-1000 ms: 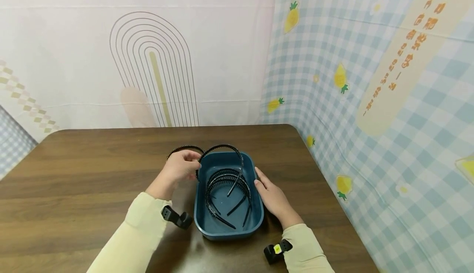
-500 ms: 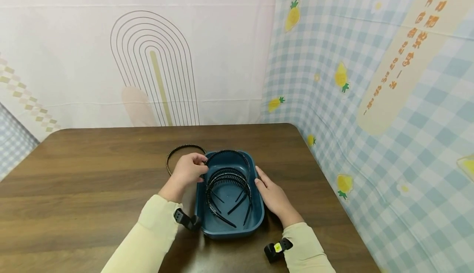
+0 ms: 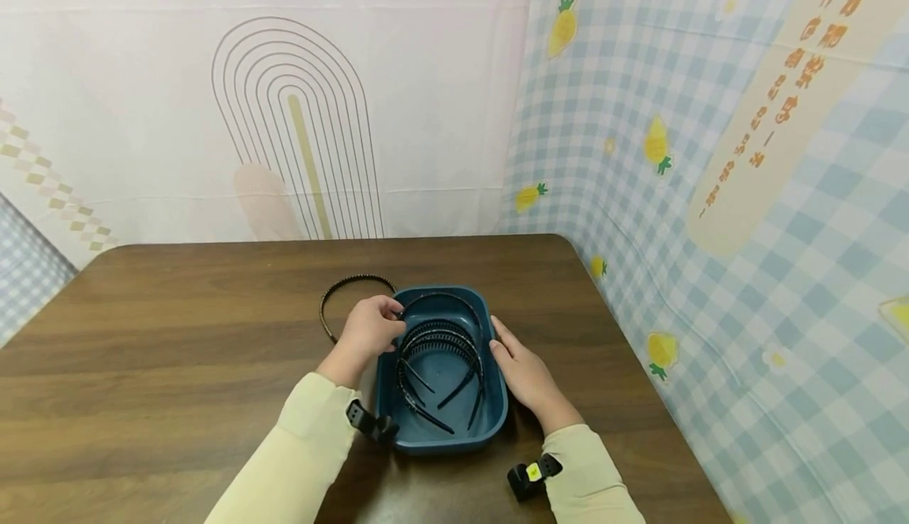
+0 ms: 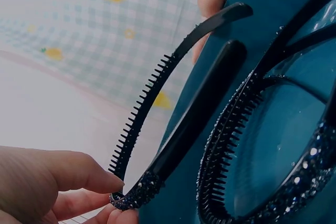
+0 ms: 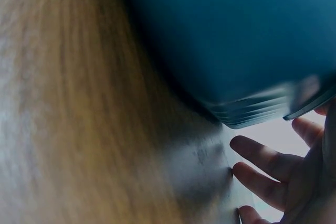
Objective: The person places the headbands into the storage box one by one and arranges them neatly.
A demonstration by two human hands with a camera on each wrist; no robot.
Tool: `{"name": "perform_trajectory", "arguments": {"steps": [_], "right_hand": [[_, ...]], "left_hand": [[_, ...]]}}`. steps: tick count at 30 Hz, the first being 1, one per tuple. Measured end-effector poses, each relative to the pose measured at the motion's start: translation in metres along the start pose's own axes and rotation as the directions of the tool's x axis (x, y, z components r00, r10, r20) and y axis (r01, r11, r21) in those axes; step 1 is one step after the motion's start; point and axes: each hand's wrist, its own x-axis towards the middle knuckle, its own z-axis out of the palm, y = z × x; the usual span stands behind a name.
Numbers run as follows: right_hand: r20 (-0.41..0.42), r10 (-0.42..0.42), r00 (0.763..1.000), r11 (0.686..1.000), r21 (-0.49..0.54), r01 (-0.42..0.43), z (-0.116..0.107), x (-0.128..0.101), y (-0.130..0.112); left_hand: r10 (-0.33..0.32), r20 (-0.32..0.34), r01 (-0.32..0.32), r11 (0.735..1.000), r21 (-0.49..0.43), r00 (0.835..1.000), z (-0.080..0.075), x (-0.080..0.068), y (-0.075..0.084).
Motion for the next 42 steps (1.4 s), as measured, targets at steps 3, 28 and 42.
{"name": "perform_trajectory", "arguments": {"steps": [3, 28, 42], "right_hand": [[0.006, 0.006, 1.0, 1.0, 0.004, -0.006, -0.0001, 0.0003, -0.0003], [0.013, 0.01, 1.0, 1.0, 0.004, -0.01, 0.0002, 0.0019, -0.0016], [0.009, 0.024, 1.0, 1.0, -0.003, -0.024, 0.001, 0.001, -0.0024]], "left_hand": [[-0.008, 0.006, 0.008, 1.0, 0.003, 1.0, 0.0004, 0.0003, 0.0007], [0.014, 0.001, -0.014, 0.972, 0.233, 1.0, 0.0061, -0.0011, 0.0089], [-0.007, 0.074, -0.006, 0.986, 0.168, 0.997, 0.0013, -0.0011, 0.0063]]}}
